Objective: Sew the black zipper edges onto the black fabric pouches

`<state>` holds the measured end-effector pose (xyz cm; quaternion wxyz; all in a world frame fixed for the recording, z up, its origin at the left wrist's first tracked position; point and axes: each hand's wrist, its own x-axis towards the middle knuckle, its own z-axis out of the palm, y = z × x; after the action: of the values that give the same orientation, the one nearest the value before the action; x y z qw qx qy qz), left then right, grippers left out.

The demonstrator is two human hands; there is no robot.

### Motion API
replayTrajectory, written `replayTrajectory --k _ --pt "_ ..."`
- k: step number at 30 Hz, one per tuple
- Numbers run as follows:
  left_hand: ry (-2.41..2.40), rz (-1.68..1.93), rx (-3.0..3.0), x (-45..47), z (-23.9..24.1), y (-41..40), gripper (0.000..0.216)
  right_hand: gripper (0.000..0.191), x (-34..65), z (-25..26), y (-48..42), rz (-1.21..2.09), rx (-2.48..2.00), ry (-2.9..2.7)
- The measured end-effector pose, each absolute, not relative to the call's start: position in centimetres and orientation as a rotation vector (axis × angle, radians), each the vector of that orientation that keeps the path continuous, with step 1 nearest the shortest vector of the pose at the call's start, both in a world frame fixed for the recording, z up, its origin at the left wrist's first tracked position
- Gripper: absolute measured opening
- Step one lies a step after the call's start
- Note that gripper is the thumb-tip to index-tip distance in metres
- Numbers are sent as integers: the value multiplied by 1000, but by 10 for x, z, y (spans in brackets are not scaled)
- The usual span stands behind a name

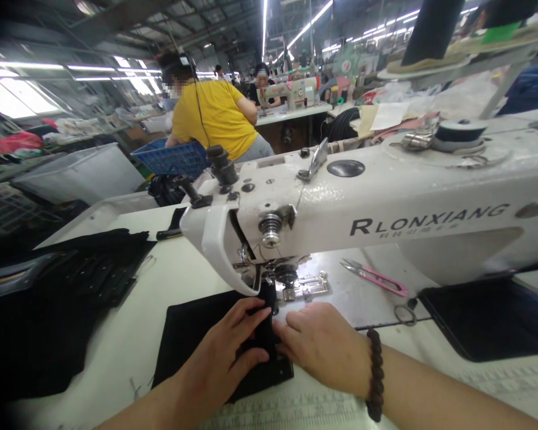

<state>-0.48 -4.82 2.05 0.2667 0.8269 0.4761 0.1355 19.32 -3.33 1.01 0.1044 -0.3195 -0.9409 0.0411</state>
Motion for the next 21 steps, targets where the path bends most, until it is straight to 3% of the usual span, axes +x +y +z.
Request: replayTrajectory --k 11,14,21 --pt "1296 471 1961 -8 21 -49 43 17 188 12 -35 159 -882 -2776" --pt "1309 465 2013 -2 23 -49 42 20 189 10 -34 216 -916 -2848" --pt "1242 317 2473 10 30 -50 38 8 196 9 -35 225 -888 -2912"
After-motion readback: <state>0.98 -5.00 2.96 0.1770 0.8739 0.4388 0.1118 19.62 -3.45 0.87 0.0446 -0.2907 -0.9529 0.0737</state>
